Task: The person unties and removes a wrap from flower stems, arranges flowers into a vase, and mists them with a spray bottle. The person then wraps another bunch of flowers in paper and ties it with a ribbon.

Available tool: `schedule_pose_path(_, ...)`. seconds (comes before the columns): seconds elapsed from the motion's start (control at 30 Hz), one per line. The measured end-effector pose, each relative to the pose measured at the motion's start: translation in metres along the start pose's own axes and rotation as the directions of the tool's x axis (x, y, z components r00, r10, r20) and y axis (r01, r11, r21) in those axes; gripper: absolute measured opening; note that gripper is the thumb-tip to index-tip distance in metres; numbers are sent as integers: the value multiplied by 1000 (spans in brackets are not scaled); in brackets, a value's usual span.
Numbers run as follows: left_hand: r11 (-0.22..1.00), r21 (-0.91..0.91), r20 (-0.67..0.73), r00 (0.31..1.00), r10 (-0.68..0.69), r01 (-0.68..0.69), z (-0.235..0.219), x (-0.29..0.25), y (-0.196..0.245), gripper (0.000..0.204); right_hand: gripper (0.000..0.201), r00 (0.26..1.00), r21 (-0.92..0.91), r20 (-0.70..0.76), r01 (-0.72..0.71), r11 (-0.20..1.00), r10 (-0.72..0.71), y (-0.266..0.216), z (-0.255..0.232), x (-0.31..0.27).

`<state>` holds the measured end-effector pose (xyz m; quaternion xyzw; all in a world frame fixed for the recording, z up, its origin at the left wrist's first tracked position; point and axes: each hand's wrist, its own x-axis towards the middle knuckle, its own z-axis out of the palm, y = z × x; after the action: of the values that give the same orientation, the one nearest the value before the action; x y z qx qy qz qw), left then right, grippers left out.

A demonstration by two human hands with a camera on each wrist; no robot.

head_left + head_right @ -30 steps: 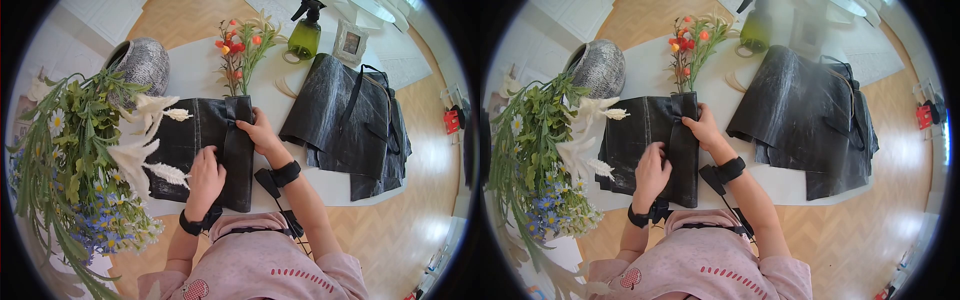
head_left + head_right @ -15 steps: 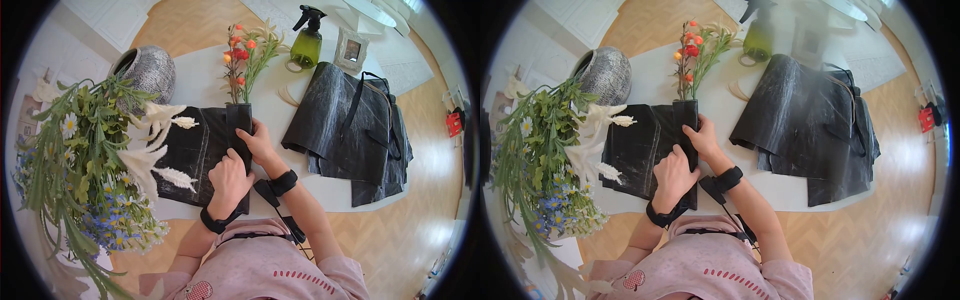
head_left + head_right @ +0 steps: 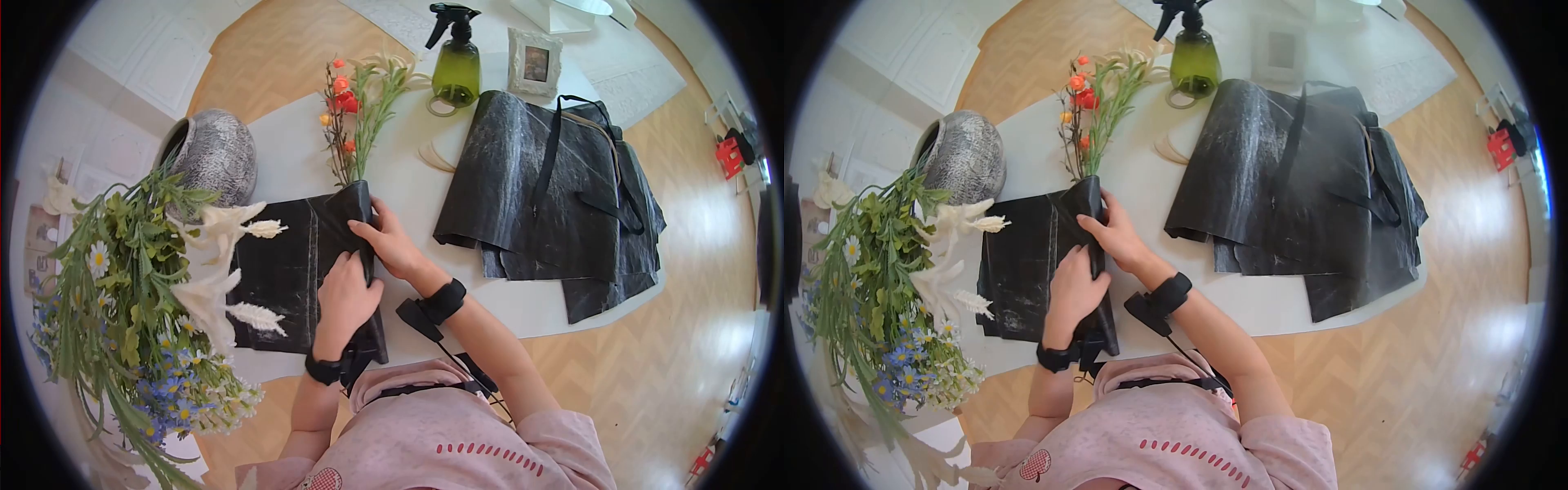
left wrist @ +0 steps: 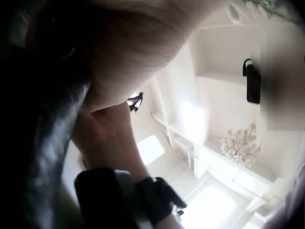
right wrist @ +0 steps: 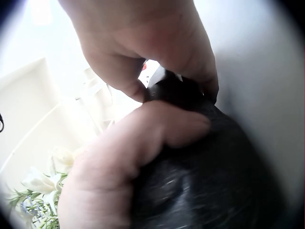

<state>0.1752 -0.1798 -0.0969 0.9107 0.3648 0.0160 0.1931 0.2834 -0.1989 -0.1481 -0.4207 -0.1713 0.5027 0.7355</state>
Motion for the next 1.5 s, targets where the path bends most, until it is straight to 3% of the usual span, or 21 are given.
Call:
schedule_pose_path(0.03,989,-122,-2,997,83,-82,-1,1,-5,29,66,1000,1,-6,4,1000,-4,-5,0,-3)
schedule_pose_path(0.07,962,-270,71,995,67,-46,-4,2,-9,30,67,999,-52,-30,-28,998,27,-9,2,-5)
schedule_pose_path(0.1,963,-265,69,996,62,-41,-4,2,-10,30,69,997,-104,-49,-63,993,58,-12,4,-6)
schedule_pose_path(0.17,700,-713,144,986,87,42,-5,1,-14,36,73,995,-96,-31,-94,991,92,-12,2,-5)
schedule_pose_path(0.2,616,-787,118,978,174,-15,-8,2,-13,43,78,992,-91,-21,-124,988,123,-13,2,-5)
schedule_pose_path(0.23,625,-780,111,981,157,-12,-8,2,-13,43,78,992,-85,-1,-128,988,128,-14,2,-5)
schedule_pose_path(0.3,299,-943,180,981,80,148,-9,4,-12,43,79,994,43,27,-108,993,107,-17,1,-7)
schedule_pose_path(0.33,251,-942,249,965,84,221,-13,4,-12,40,78,994,83,58,-98,992,94,-12,-2,-5)
schedule_pose_path(0.47,211,-951,241,970,40,227,1,13,-25,35,76,997,55,24,-78,995,77,-4,0,-4)
schedule_pose_path(0.53,115,-964,236,971,-43,240,5,17,-23,29,74,998,16,52,-30,999,29,-3,2,-4)
schedule_pose_path(0.67,166,-975,134,988,-81,146,4,17,-4,25,73,999,45,43,5,999,-7,-5,5,-8)
schedule_pose_path(0.73,16,-979,204,976,-71,206,-1,14,1,23,71,999,100,38,11,995,-14,-10,7,-10)
schedule_pose_path(0.83,128,-976,174,984,-34,177,-14,17,-1,21,70,997,144,31,-70,987,67,-6,4,-8)
schedule_pose_path(0.97,158,-976,148,989,-19,149,-14,14,-10,20,65,976,90,73,-210,974,204,-10,-4,-6)
schedule_pose_path(1.03,205,-972,122,992,16,116,-4,13,-19,23,52,916,20,214,-352,936,340,-19,-5,-7)
schedule_pose_path(1.17,543,-838,41,989,140,-42,3,2,-21,43,57,912,-53,234,-333,941,336,-9,-9,-6)
schedule_pose_path(1.23,678,-728,128,950,284,-105,1,-1,-14,47,56,894,-110,220,-375,920,390,-26,-5,-11)
schedule_pose_path(1.3,733,-676,180,946,270,-81,-5,1,-15,46,49,949,-137,96,-286,948,300,-26,-4,-13)
schedule_pose_path(1.37,895,-442,483,858,177,64,-23,11,-19,39,48,957,-105,56,-279,955,286,-23,-6,-11)
schedule_pose_path(1.4,827,-556,306,905,295,-81,-22,12,-24,30,47,953,-105,68,-288,952,296,-22,-8,-10)
schedule_pose_path(1.5,798,-601,278,927,250,-35,-34,13,-34,25,47,960,-67,96,-256,964,262,-14,-12,-5)
